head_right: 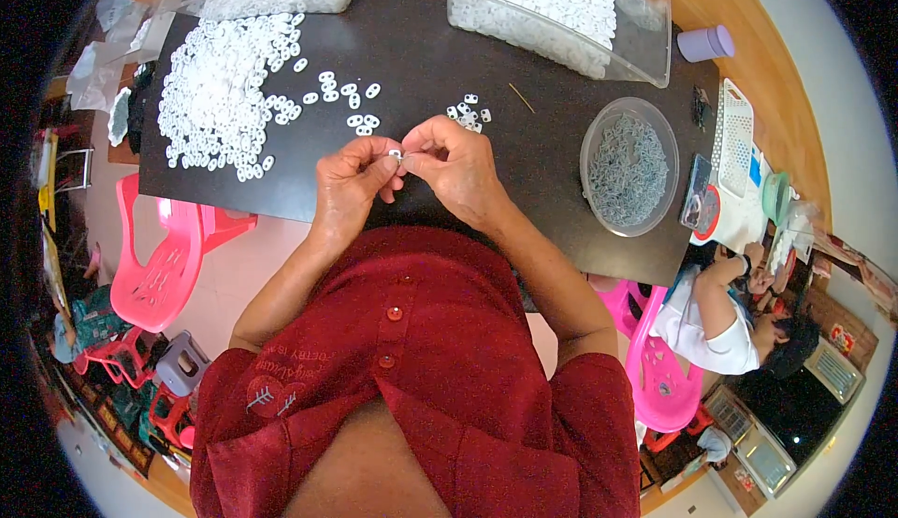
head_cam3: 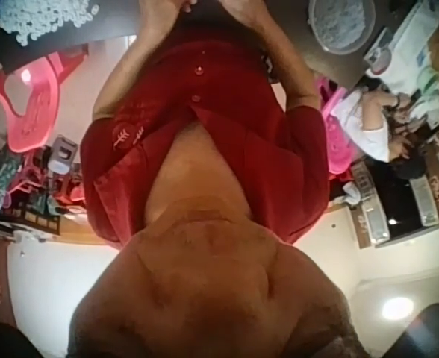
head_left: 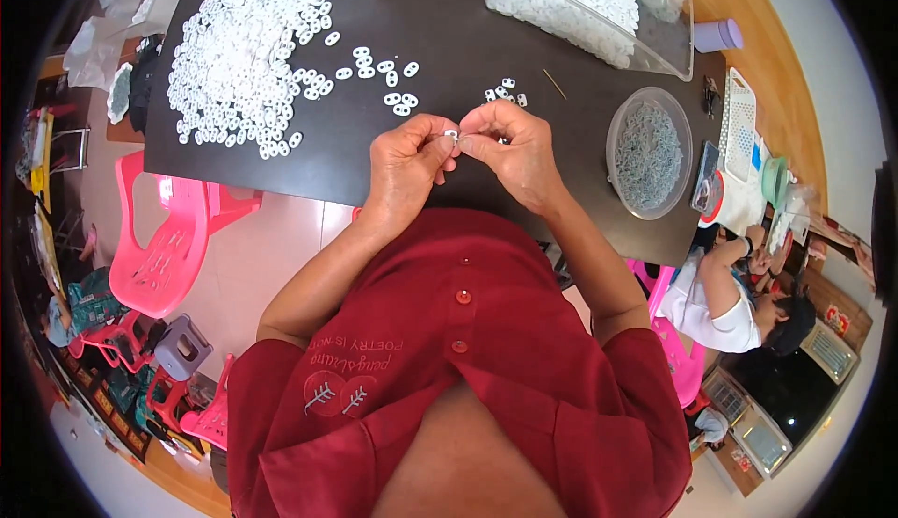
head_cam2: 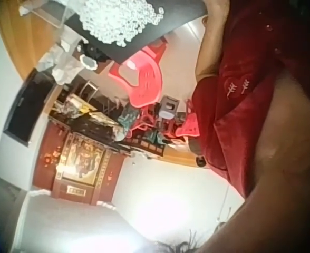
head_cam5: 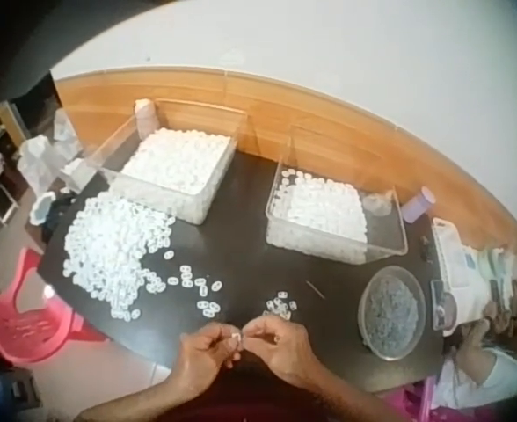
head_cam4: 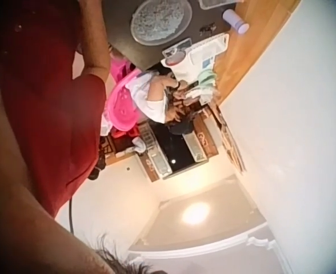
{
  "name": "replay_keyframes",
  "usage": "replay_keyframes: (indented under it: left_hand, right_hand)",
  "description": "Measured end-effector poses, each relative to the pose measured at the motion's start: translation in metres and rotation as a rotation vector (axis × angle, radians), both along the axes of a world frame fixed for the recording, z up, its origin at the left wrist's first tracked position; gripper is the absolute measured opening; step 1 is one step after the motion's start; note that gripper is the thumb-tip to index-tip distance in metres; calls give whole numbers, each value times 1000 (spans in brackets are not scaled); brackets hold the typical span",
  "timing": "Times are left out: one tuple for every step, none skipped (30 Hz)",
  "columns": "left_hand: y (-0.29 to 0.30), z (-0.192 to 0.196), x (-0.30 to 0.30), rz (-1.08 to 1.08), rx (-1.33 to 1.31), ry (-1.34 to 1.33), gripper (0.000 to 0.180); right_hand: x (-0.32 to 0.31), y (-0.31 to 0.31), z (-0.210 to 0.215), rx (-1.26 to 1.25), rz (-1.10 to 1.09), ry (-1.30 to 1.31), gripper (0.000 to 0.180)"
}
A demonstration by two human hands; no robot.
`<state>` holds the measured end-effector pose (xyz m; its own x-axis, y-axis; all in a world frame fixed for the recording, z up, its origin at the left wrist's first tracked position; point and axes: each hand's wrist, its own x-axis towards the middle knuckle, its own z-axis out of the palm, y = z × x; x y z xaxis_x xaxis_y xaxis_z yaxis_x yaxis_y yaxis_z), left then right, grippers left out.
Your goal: Manually picking up and snapping together small white plastic industrial components.
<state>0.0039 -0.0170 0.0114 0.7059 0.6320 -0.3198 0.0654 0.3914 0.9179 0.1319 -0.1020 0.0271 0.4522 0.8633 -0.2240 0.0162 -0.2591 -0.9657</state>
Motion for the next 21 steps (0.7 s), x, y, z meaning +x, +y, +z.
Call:
replay_keyframes:
  left_hand:
    - [-1, 4, 0, 7, 69, 48, 8]
    - [-2, 6, 0, 14, 138, 96, 9]
    - [-3, 5, 0, 17, 138, 96, 9]
    - [-4, 2, 0, 23, 196, 106, 9]
    - [-5, 0, -1, 28, 254, 116, 9]
    - [-5, -1, -2, 32, 253, 116, 9]
    - [-5, -3, -2, 24, 231, 150, 9]
    - [-4, -4, -3, 16, 208, 184, 8]
    - [-3, -6, -4, 18, 208, 184, 8]
    - [-1, -7, -5, 41, 129, 139, 8]
    - [0, -9, -5, 63, 50, 94, 8]
    - [1, -11, -6, 68, 52, 95, 8]
    - [3, -12, -6, 89, 6, 67, 8]
    - [4, -14, -6, 111, -40, 38, 8]
    - [4, -16, -7, 116, -39, 39, 8]
    - [5, -19, -8, 120, -34, 33, 8]
    - [5, -20, -9, 124, -29, 27, 8]
    - [5, -19, -10, 127, -29, 27, 8]
    - [5, -19, -10, 130, -32, 31, 9]
    - [5, -18, -11, 133, -35, 36, 9]
    - [5, -19, -12, 136, -35, 36, 9]
  right_hand:
    - [-1, 0, -1, 8, -16, 21, 12]
    - [-2, 1, -2, 8, -13, 21, 12]
    - [-3, 1, -4, 16, -18, 14, 11]
    - [-4, 1, -6, 23, -22, 8, 11]
    - [-6, 1, -9, 24, -19, 7, 11]
    - [-8, 2, -13, 33, -33, 11, 11]
    - [-10, 3, -16, 42, -47, 16, 10]
    - [-11, 4, -18, 42, -43, 15, 10]
    - [-12, 5, -21, 56, -43, 39, 10]
    - [-12, 6, -23, 69, -42, 63, 10]
    - [-13, 6, -25, 70, -39, 63, 10]
    - [-14, 7, -28, 86, -44, 79, 10]
    - [-15, 9, -30, 102, -48, 94, 10]
    - [-15, 10, -30, 104, -44, 95, 10]
    - [-14, 9, -31, 93, -34, 85, 9]
    - [-14, 10, -31, 82, -25, 74, 9]
    - [-16, 10, -31, 82, -20, 75, 9]
    - [-17, 11, -30, 82, -24, 66, 8]
    - [-18, 12, -30, 83, -29, 57, 8]
    - [-18, 12, -32, 82, -26, 56, 8]
    - [-20, 13, -35, 80, -35, 38, 8]
